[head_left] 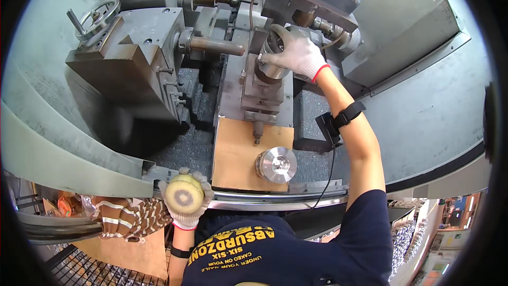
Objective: Operating a CNC machine to process and inspect metal piston parts.
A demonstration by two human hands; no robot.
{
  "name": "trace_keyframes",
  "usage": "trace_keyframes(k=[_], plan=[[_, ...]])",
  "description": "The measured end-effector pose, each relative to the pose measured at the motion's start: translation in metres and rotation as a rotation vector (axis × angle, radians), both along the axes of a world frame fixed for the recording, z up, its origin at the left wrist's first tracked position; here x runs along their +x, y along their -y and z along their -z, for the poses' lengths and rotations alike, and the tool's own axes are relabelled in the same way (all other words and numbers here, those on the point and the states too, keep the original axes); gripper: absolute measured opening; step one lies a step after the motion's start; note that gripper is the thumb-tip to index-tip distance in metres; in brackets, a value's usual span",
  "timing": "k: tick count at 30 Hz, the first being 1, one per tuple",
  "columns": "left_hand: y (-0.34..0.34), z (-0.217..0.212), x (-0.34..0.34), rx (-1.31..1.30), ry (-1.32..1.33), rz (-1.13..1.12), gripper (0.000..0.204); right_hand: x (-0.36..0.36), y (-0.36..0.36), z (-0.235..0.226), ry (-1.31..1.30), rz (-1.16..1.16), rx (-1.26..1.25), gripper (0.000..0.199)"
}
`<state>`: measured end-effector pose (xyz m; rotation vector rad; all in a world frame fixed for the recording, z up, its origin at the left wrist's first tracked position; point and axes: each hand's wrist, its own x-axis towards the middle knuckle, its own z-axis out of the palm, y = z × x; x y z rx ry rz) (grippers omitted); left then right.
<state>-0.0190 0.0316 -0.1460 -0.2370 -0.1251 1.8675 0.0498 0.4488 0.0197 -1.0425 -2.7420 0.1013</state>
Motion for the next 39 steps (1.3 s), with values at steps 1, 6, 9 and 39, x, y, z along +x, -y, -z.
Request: trace_keyframes(k=[1,6,9,39], plan=[[0.0,0.0,0.0,-0.001,-0.026,-0.013,0.067,0.001,-0.001,0.004,0.004,-0.009,0.052,0.083],[-0.001,0.001,-0.001,0.038,-0.03,0.02,0.065,-0.001,-0.006,0.017,-0.101,-0.086,0.147,0.073],[-0.001,0.004,-0.002,0.071,0.002,0.04,0.065,-0.001,-0.006,0.018,-0.131,-0.076,0.108,0.068],[0.208,0.1,-0.047,-0.687,0.165,-0.296,0.055,0.14,0.334,0.08,-1.226,0.288,-2.375,0.089]])
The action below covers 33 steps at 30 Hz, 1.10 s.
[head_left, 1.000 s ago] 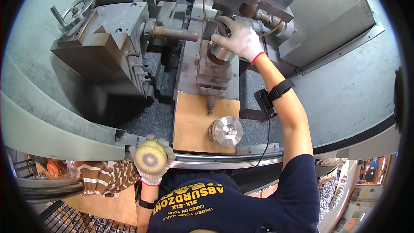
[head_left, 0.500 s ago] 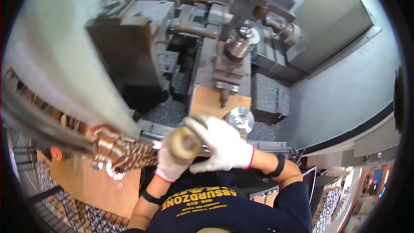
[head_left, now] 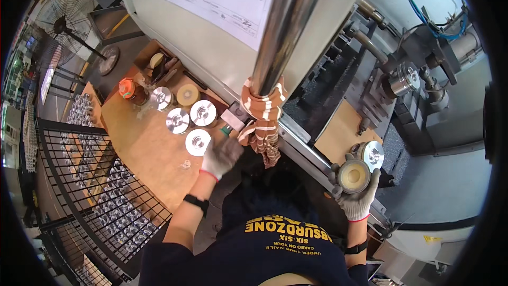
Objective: Operating a CNC machine to process and inspect metal piston parts.
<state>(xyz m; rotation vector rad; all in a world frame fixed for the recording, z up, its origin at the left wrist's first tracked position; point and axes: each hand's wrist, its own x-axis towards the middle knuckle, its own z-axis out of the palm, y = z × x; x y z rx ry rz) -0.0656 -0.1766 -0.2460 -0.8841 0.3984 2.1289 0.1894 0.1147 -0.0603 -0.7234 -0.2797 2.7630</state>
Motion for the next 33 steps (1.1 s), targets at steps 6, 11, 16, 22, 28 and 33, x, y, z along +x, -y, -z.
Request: trace_keyframes(k=[6,11,16,22,28,33], plan=[[-0.031,0.029,-0.054,-0.512,-0.665,0.334,0.068,0.015,0.0,-0.007,0.001,-0.043,0.056,0.087],[-0.027,0.023,-0.015,-0.256,-0.356,0.141,0.061,0.027,-0.017,-0.013,-0.035,-0.021,0.121,0.078],[-0.015,0.0,0.044,-0.514,-0.205,0.512,0.043,0.039,-0.041,-0.025,-0.014,-0.014,0.304,0.08],[-0.087,-0.132,0.065,-0.415,-1.151,1.05,0.032,0.013,-0.141,-0.055,0.371,0.102,0.979,0.102],[-0.208,-0.156,0.075,-0.749,-2.263,0.561,0.019,-0.069,-0.262,-0.085,1.057,0.321,2.077,0.095],[-0.246,-0.135,0.079,-1.032,-2.404,0.606,0.024,-0.112,-0.31,-0.107,1.091,0.199,2.121,0.09]])
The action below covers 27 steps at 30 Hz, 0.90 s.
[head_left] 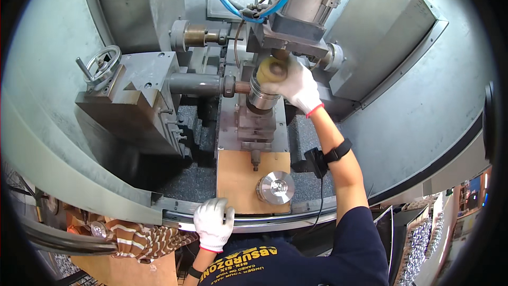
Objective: Operating a CNC machine to process and inspect metal piston parts.
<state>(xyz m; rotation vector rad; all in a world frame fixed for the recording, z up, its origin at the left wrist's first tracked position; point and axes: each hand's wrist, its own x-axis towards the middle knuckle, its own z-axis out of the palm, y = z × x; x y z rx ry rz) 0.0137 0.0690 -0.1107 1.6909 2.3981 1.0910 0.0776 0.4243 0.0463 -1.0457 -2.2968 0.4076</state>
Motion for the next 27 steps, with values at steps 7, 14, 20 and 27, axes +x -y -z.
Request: trace_keyframes(k=[7,14,20,27], plan=[[0.0,0.01,0.001,-0.01,-0.058,-0.032,0.022,-0.008,-0.009,-0.012,0.154,-0.018,-0.123,0.091],[0.005,0.011,0.001,-0.089,-0.029,0.022,0.023,0.021,0.027,-0.012,0.067,0.079,-0.115,0.09],[0.011,0.024,0.002,0.037,-0.093,0.085,0.024,0.167,0.162,0.002,-0.239,0.067,-0.095,0.051],[0.006,0.01,0.01,-0.111,0.222,0.268,0.053,0.34,0.285,0.088,-0.253,0.545,-0.704,0.035]])
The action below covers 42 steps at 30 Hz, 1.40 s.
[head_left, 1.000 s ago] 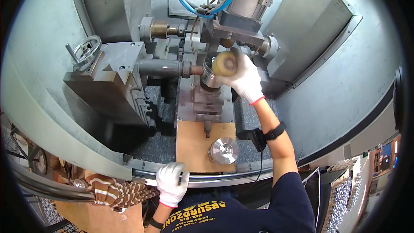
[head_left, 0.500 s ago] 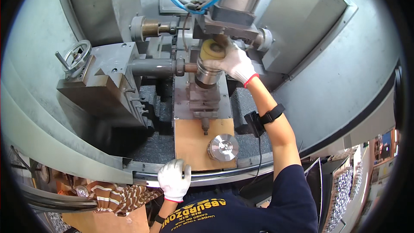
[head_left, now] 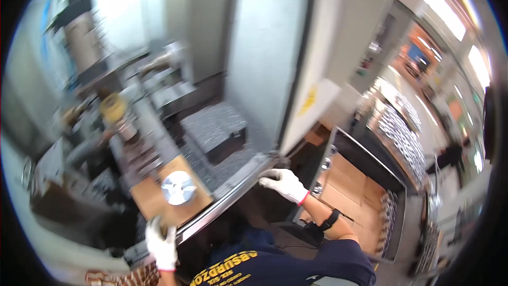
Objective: Operating a CNC machine to process and inspect metal piston parts.
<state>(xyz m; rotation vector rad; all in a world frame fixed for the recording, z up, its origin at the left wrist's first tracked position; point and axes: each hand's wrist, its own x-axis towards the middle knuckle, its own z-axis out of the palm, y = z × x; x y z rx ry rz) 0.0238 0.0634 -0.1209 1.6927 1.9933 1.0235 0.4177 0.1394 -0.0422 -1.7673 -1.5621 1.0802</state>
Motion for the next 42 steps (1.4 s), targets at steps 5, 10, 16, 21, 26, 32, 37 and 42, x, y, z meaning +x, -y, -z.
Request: trace_keyframes(k=[5,10,16,21,26,32,37,42], plan=[[-0.044,-0.04,0.047,-0.109,-0.17,0.104,0.086,0.139,-0.017,-0.027,-0.336,0.618,0.349,0.029],[-0.098,-0.052,0.099,-0.237,-0.358,0.072,0.1,0.254,-0.09,-0.134,-0.483,0.904,1.024,0.026],[-0.125,-0.04,0.11,-0.311,-0.38,-0.062,0.092,0.331,-0.146,-0.112,1.089,0.728,1.27,0.027],[-0.11,-0.043,0.109,-0.19,-0.262,-0.247,0.072,0.334,-0.098,-0.029,0.342,0.873,1.063,0.03],[-0.038,-0.082,0.119,0.256,0.352,-0.331,0.102,0.264,-0.043,-0.003,-0.153,0.661,1.026,0.015],[0.111,-0.127,0.147,0.67,1.286,-0.348,0.094,0.103,-0.023,0.03,-0.572,-0.039,0.752,0.015],[0.237,-0.127,0.146,0.846,1.432,-0.613,0.092,-0.042,0.03,0.037,-0.719,-0.481,0.29,0.01],[0.342,-0.13,0.136,1.145,1.511,-0.65,0.094,-0.169,0.133,0.031,-0.754,-0.89,0.035,0.018]])
